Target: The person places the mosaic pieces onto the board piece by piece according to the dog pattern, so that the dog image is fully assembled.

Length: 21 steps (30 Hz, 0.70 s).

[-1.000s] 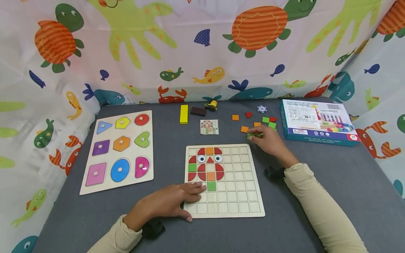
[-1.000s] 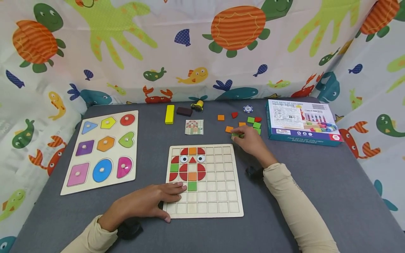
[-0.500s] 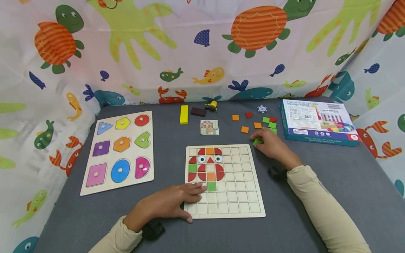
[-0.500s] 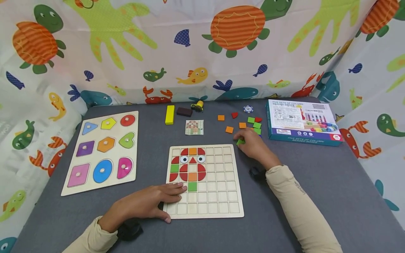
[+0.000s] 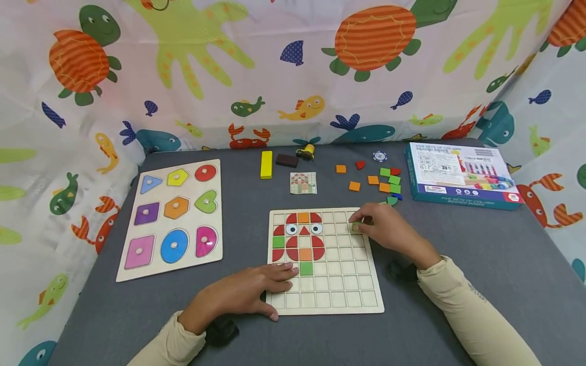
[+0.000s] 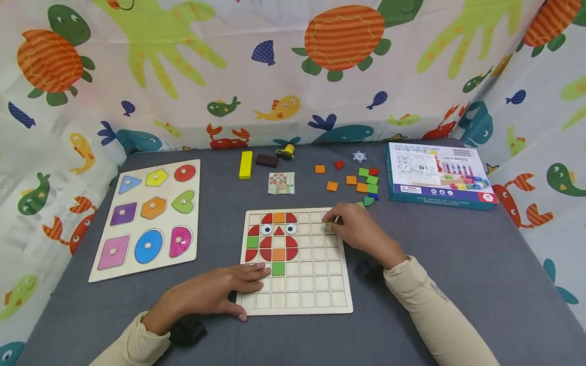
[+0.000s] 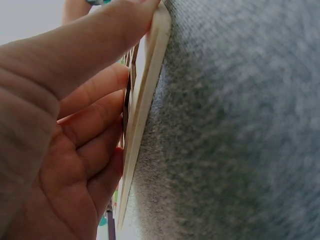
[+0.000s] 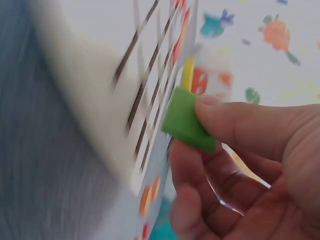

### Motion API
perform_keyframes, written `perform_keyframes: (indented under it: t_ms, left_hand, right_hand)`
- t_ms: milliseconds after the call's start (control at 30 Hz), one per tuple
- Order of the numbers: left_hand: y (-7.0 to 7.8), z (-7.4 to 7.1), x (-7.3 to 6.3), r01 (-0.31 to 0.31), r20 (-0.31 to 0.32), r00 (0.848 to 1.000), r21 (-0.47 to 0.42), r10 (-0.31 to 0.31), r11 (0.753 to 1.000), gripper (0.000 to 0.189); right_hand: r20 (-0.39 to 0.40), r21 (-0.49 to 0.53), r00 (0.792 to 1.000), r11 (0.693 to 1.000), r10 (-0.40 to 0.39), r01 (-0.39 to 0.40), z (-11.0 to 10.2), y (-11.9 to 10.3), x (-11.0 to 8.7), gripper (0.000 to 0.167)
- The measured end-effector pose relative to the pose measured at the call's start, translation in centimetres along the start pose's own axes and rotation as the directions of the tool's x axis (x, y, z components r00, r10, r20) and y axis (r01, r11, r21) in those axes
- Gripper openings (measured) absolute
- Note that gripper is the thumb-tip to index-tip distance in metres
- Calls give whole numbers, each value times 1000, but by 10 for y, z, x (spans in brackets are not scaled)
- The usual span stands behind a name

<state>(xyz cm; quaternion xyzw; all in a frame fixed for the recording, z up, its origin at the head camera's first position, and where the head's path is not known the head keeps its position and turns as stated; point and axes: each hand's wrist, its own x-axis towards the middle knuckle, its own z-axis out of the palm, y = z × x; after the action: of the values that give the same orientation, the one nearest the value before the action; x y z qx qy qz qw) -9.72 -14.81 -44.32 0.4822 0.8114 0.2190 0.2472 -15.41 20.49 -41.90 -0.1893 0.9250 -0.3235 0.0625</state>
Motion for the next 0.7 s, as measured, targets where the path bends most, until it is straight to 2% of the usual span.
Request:
perform_keyframes:
  t_ms: [133,267,467,633,700]
  left_hand:
    - [0,-1,1,-2,9,1000,1,2,1000,71]
    - [-1,-2,0,8,15,1000,4,-8,1000,71]
    - [0,-1,0,9,7,1000,0,-9,1000,70]
    - [-2,1,1,5,-12,1000,-22,-6,1000,69]
    - [-4,2,1,-1,-21,1000,-22,1,1000,69]
  right_hand:
    - [104,68,990,994,-93,86,11,-21,-7,18]
    - [200,138,961,977,-188,163,26,-42,-10,20]
    - [251,213,923,947,-291,240,52,-70,-11,16]
    - [287,222,909,944,-304,246,70,-78,-11,15]
    - [297,195,908,950,-295,245,74,-80,-11,15]
